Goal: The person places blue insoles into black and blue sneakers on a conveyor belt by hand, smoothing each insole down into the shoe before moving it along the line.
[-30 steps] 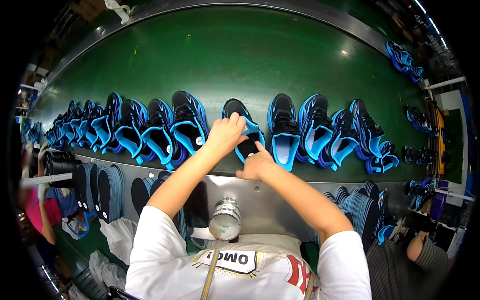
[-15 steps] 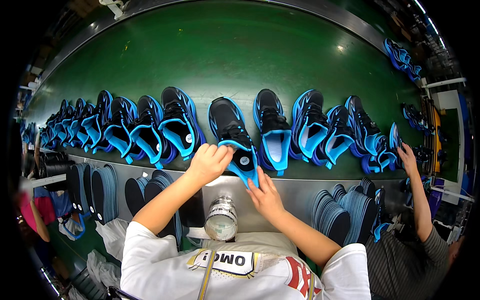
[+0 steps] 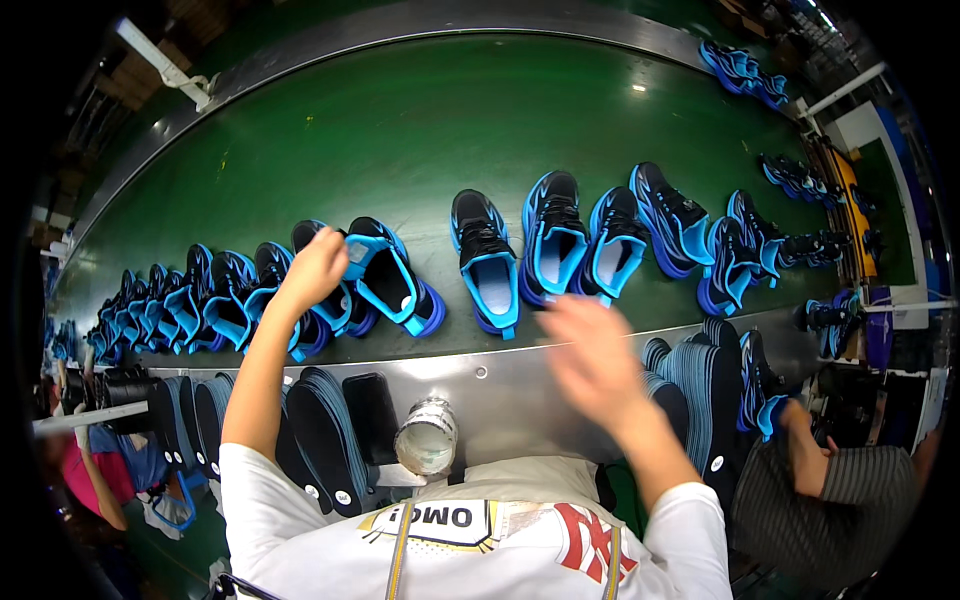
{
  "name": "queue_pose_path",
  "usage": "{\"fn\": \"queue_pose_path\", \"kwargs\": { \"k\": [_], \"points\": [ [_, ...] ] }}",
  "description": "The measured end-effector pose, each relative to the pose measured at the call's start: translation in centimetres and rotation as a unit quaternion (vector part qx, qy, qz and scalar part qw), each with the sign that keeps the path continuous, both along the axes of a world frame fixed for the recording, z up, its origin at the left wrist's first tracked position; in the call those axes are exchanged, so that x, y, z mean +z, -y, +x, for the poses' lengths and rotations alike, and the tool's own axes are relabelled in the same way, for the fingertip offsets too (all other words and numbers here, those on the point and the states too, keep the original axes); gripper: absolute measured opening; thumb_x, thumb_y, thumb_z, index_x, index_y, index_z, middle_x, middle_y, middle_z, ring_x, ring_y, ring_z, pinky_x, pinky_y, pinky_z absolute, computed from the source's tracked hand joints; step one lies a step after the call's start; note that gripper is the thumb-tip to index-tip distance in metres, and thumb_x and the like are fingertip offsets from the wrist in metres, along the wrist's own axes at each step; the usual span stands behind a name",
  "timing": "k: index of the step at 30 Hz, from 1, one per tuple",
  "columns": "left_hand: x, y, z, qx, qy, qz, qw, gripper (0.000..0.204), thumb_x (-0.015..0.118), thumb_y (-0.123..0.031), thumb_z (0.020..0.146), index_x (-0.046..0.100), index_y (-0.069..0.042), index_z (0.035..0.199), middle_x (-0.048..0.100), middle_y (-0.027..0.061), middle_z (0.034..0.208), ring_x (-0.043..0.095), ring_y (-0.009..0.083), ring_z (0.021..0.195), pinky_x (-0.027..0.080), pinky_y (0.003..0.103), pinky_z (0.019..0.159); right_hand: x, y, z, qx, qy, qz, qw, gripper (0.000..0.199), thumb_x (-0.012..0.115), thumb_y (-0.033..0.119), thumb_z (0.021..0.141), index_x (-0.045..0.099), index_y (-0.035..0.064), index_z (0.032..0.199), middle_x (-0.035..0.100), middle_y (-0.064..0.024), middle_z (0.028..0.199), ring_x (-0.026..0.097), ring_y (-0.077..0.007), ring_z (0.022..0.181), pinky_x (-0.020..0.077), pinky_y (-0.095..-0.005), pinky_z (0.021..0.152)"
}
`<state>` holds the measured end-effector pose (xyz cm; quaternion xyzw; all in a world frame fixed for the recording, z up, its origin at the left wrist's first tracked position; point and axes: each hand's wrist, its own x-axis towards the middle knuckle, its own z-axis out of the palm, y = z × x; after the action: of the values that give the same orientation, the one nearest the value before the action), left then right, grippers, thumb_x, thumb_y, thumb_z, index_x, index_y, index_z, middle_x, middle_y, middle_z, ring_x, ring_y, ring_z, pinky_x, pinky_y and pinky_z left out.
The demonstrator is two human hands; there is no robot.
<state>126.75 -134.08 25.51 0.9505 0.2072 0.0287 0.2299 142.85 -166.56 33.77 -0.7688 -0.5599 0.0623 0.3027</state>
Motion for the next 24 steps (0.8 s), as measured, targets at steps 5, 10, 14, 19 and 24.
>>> {"fn": "queue_pose_path", "kwargs": {
  "k": [5, 10, 14, 19, 24],
  "points": [
    [3.9, 3.3, 1.4, 0.192, 0.238, -0.463, 0.832, 0.015, 0.045, 0.001, 0.069, 0.039, -0.005, 0.056, 0.057, 0.0063, 0.079, 0.03, 0.0015, 0.048, 0.026, 0.017, 0.043, 3.5, 20.0, 5.6, -0.365, 0.033, -0.265, 0.892, 0.039, 0.053, 0.012, 0.076, 0.043, -0.0013, 0.111, 0.045, -0.0214, 0.113, 0.041, -0.0325, 0.108, 0.0328, -0.036, 0.09],
    [-0.5, 8.7, 4.0, 0.175, 0.223, -0.449, 0.847, 0.022, 0.054, -0.006, 0.068, 0.036, -0.008, 0.054, 0.036, -0.0029, 0.052, 0.028, 0.0038, 0.048, 0.025, 0.02, 0.042, 3.3, 26.6, 2.7, -0.482, -0.309, -0.293, 0.765, 0.071, 0.066, 0.02, 0.068, 0.027, -0.0002, 0.124, 0.035, -0.0291, 0.12, 0.036, -0.0321, 0.114, 0.0298, -0.0345, 0.093],
    [-1.6, 12.5, 7.3, 0.078, 0.128, -0.192, 0.97, 0.032, 0.062, -0.029, 0.071, 0.044, -0.003, 0.079, 0.045, 0.0094, 0.053, 0.048, 0.0176, 0.048, 0.037, 0.03, 0.044, 2.7, 25.1, 0.6, -0.432, -0.209, -0.245, 0.843, 0.085, 0.068, 0.014, 0.064, 0.016, 0.0087, 0.131, 0.027, -0.0269, 0.127, 0.027, -0.0336, 0.12, 0.0269, -0.0349, 0.095],
    [-3.5, 11.9, 9.7, -0.055, 0.054, 0.038, 0.996, 0.05, 0.059, -0.033, 0.073, 0.041, -0.005, 0.112, 0.056, 0.0163, 0.069, 0.055, 0.0327, 0.058, 0.045, 0.038, 0.05, 3.3, 26.0, 1.4, -0.444, -0.114, -0.253, 0.852, 0.052, 0.059, 0.014, 0.075, 0.038, 0.0019, 0.12, 0.041, -0.0217, 0.12, 0.038, -0.0302, 0.114, 0.0311, -0.0341, 0.091],
    [-3.0, 11.2, 11.0, -0.035, 0.083, -0.062, 0.994, 0.044, 0.054, -0.032, 0.077, 0.044, -0.003, 0.109, 0.056, 0.0168, 0.074, 0.055, 0.0318, 0.068, 0.044, 0.037, 0.06, 4.4, 20.5, 7.0, -0.449, -0.177, -0.042, 0.875, 0.026, 0.054, 0.012, 0.08, 0.055, -0.003, 0.101, 0.056, -0.0118, 0.095, 0.052, -0.0142, 0.085, 0.0403, -0.0233, 0.073]
  ]
}}
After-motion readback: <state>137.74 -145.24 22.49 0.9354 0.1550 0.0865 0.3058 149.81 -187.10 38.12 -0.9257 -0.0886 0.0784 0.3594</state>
